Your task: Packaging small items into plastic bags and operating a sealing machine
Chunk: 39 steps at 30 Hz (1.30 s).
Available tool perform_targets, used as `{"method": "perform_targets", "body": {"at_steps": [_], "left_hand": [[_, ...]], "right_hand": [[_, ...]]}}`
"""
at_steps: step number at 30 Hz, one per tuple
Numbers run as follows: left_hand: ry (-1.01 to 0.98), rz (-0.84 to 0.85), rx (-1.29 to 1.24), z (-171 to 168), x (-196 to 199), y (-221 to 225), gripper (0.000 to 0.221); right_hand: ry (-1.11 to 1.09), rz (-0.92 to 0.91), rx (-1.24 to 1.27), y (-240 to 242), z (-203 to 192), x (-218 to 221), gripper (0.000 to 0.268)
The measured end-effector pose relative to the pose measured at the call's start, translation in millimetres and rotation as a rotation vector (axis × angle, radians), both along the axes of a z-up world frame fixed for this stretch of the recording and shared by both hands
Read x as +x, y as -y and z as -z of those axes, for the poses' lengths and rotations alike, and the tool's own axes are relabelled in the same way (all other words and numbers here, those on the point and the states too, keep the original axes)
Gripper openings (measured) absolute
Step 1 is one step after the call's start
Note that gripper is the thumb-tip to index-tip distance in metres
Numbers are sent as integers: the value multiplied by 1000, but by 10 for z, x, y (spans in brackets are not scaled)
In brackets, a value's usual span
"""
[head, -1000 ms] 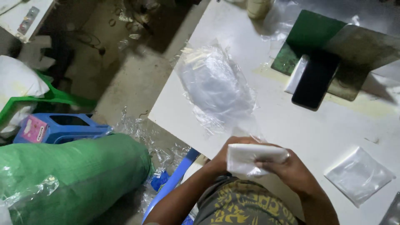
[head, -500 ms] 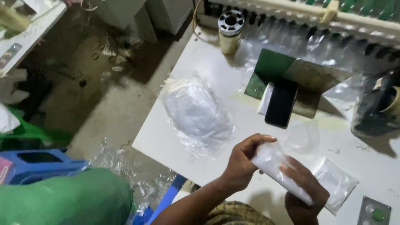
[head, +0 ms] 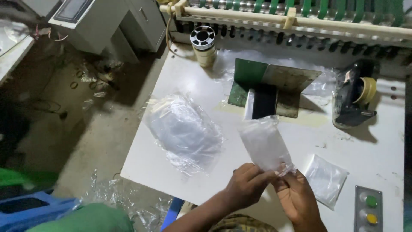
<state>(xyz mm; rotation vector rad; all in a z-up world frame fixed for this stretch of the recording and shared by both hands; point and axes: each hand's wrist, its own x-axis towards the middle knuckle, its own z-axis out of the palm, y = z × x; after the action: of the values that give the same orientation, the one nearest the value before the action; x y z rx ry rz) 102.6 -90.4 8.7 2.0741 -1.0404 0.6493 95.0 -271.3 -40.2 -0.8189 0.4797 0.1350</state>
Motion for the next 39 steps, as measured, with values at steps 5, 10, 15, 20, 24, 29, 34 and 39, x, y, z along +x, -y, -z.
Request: {"method": "perform_targets", "body": {"at_steps": [5, 10, 15, 20, 24, 29, 34, 39], "left_hand": [[-399, 214, -190, 58, -212, 287, 29], [-422, 152, -90, -59, -209, 14, 45], [-476, -215, 421, 537, 7, -230, 69], [-238, -348, 846, 530, -7, -267, 79], [-302, -385, 899, 612, 31, -172, 82], [-488, -282, 390, 515, -79, -140, 59], [-470, -265, 456, 578, -58, -205, 60], [-423, -314, 488, 728, 24, -162, 62]], "right_hand": [[-192, -319, -53, 323, 320, -39, 16], [-248, -532, -385, 417, -64, 166, 28], [-537, -617, -634, -241, -570, 413, 28], [-603, -590, -645, -242, -946, 473, 50], [-280, -471, -1032, -134, -1025, 256, 49], [744, -822, -1816, -222, -153, -153, 74], [589, -943, -2113, -180, 195, -187, 86], [373, -906, -2186, 17, -159, 103, 79]]}}
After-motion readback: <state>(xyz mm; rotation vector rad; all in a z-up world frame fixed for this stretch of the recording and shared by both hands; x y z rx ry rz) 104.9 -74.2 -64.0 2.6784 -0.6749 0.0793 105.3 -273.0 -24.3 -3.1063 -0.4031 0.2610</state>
